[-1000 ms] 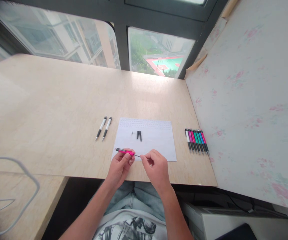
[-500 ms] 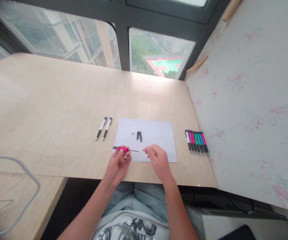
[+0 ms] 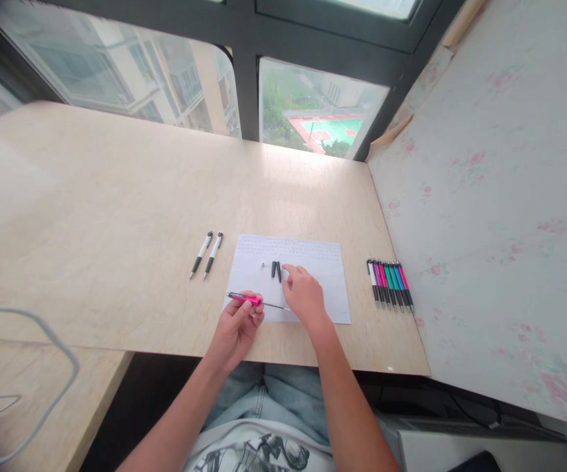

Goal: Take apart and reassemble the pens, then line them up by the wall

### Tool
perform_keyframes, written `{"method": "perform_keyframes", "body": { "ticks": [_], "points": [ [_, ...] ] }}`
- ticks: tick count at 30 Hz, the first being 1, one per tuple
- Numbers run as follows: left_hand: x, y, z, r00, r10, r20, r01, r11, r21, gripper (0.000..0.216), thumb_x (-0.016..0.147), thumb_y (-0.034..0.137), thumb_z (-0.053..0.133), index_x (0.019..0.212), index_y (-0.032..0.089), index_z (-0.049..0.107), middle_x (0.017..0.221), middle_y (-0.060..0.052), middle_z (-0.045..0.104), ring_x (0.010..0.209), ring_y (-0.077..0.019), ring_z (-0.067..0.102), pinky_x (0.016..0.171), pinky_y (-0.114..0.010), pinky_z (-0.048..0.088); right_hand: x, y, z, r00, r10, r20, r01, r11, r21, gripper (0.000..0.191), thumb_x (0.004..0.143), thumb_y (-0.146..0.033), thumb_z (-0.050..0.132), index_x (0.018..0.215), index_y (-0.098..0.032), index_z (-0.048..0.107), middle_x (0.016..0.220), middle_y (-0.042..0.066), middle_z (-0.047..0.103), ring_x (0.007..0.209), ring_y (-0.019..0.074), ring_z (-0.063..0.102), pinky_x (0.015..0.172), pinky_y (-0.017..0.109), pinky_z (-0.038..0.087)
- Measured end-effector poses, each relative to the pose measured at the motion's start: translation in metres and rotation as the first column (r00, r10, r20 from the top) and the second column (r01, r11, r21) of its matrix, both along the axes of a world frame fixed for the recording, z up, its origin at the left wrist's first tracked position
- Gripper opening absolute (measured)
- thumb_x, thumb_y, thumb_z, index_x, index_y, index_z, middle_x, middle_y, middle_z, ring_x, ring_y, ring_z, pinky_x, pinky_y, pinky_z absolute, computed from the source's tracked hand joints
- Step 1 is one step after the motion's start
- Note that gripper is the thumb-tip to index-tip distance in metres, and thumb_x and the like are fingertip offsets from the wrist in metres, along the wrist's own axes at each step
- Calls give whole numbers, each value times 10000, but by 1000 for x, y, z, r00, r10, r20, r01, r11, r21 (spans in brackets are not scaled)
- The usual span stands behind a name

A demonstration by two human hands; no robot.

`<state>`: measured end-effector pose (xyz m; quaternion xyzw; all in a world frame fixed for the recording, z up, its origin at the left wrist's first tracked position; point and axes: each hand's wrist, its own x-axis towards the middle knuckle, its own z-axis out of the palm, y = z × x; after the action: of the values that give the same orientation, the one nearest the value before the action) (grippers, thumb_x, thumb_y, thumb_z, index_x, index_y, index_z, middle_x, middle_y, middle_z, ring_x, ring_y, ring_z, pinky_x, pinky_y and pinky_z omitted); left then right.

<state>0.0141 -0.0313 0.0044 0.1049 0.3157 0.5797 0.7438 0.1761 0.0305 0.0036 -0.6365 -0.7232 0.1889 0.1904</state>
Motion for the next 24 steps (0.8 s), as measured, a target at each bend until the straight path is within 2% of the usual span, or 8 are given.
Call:
{"method": "perform_keyframes", "body": {
  "ticks": [8, 15, 19, 21, 24],
  "points": [
    [0, -1, -3, 1000, -11, 0, 11, 1000, -1, 140, 768, 173, 738, 897, 132, 703, 898, -58, 682, 712, -82, 597, 701, -200, 486, -3, 4, -3, 1000, 7, -5, -7, 1000, -16, 318, 828, -175, 560, 1126, -249, 639, 813, 30, 667, 780, 194, 611, 669, 271, 417],
    [1, 0, 0, 1000, -2, -12, 2, 1000, 5, 136, 764, 177, 741, 886, 130, 706, 890, -59, 678, 706, -81, 591, 683, -190, 483, -6, 7, -2, 1000, -28, 1, 28, 1000, -3, 205, 834, -194, 552, 1000, -234, 667, 804, 36, 670, 765, 191, 614, 669, 276, 423],
    [0, 0, 0, 1000, -4, -18, 4, 1000, 10, 130, 770, 173, 736, 889, 130, 706, 892, -57, 675, 715, -83, 591, 690, -191, 487, 1, -1, -1, 980, -71, -187, 74, 997, 8, 194, 814, -214, 549, 963, -197, 672, 801, 38, 687, 689, 167, 617, 709, 299, 468],
    [0, 0, 0, 1000, -2, -20, 2, 1000, 8, 127, 772, 171, 734, 890, 132, 706, 893, -58, 677, 718, -83, 594, 690, -190, 487, 6, -9, -2, 932, -122, -342, 117, 993, -35, 211, 806, -233, 545, 964, -178, 673, 801, 45, 696, 657, 157, 622, 669, 291, 491],
    [0, -1, -1, 1000, -4, -24, 4, 1000, 6, 126, 774, 170, 732, 892, 134, 705, 895, -55, 678, 720, -83, 601, 687, -188, 487, 14, -23, -2, 833, -204, -515, 167, 979, -117, 238, 801, -265, 546, 974, -165, 674, 813, 63, 698, 718, 178, 645, 627, 281, 509]
  ]
}}
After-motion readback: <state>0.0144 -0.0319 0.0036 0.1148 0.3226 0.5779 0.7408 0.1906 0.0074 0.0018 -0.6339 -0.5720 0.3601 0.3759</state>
